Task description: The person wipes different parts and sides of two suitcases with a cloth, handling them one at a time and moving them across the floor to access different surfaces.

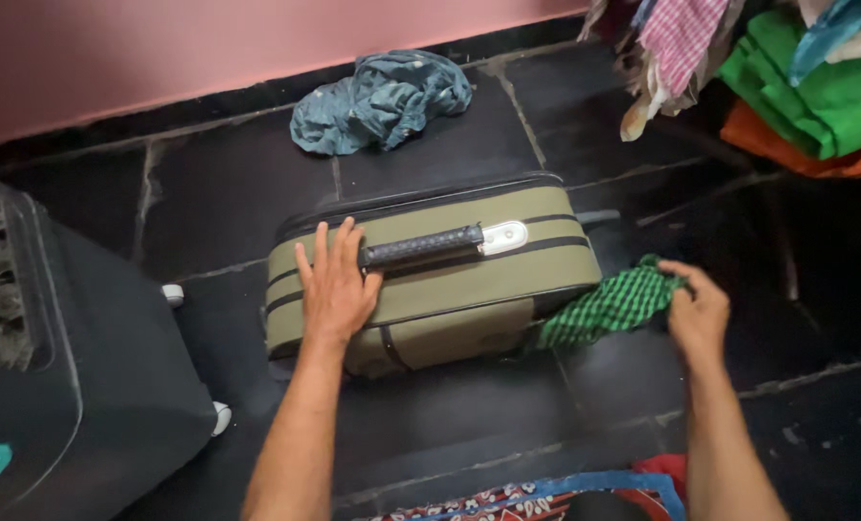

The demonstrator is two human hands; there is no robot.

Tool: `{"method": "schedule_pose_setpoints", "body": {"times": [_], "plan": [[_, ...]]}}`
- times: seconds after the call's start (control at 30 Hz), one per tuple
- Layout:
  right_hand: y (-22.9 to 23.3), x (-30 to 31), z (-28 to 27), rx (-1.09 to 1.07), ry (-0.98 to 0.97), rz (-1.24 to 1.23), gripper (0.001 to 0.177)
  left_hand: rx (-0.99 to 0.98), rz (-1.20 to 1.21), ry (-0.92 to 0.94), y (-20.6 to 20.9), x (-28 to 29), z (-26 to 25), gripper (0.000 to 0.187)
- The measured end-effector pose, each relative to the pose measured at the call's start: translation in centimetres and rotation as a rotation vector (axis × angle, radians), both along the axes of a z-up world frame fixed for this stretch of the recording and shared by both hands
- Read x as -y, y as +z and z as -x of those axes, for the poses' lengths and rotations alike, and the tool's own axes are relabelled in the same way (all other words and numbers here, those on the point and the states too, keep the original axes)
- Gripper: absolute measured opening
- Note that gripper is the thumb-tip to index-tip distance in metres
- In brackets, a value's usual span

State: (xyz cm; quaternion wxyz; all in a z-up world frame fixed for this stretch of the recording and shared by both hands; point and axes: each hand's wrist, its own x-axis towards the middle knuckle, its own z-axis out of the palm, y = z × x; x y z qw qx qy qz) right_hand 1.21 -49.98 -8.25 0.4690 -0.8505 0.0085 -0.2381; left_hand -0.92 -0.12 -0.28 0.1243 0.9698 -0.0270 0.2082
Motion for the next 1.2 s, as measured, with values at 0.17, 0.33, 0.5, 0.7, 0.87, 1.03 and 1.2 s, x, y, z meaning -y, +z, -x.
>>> {"method": "schedule_pose_setpoints", "body": {"times": [0.17,0.33,0.5,0.7,0.87,1.03,1.2], "plan": [[-3.7,-1.6,3.8,-0.025,-0.055,-0.253,0.049,-0.010,-0.022,0.004,-0.1,-0.7,-0.4,0.074],[-4.2,-7.4,10.5,0.131,-0.110,0.059,0.026,-0.015,0.004,-0.019,0.5,-1.1,-0.3,0.074],[-0.7,-8.9,12.3,0.148,-0.115,-0.139,0.031,-0.059,-0.007,-0.034,1.0,-1.1,0.2,0.071],[2.5,-3.8,5.6,0.139,-0.186,-0.766,0.043,-0.065,-0.070,-0.034,1.2,-0.8,0.4,0.069],[1.5,-8.0,6.9,0.106,-0.177,-0.197,0.045,-0.121,-0.094,0.001,2.0,-0.4,0.4,0.067],[2.7,-7.5,11.0,0.166,-0.143,-0.138,0.038,-0.130,-0.085,-0.004,2.2,-0.2,0.2,0.064],[6.2,-4.4,5.5,0.208,-0.167,-0.321,0.042,-0.107,-0.065,-0.007,2.3,0.0,0.4,0.060]]}}
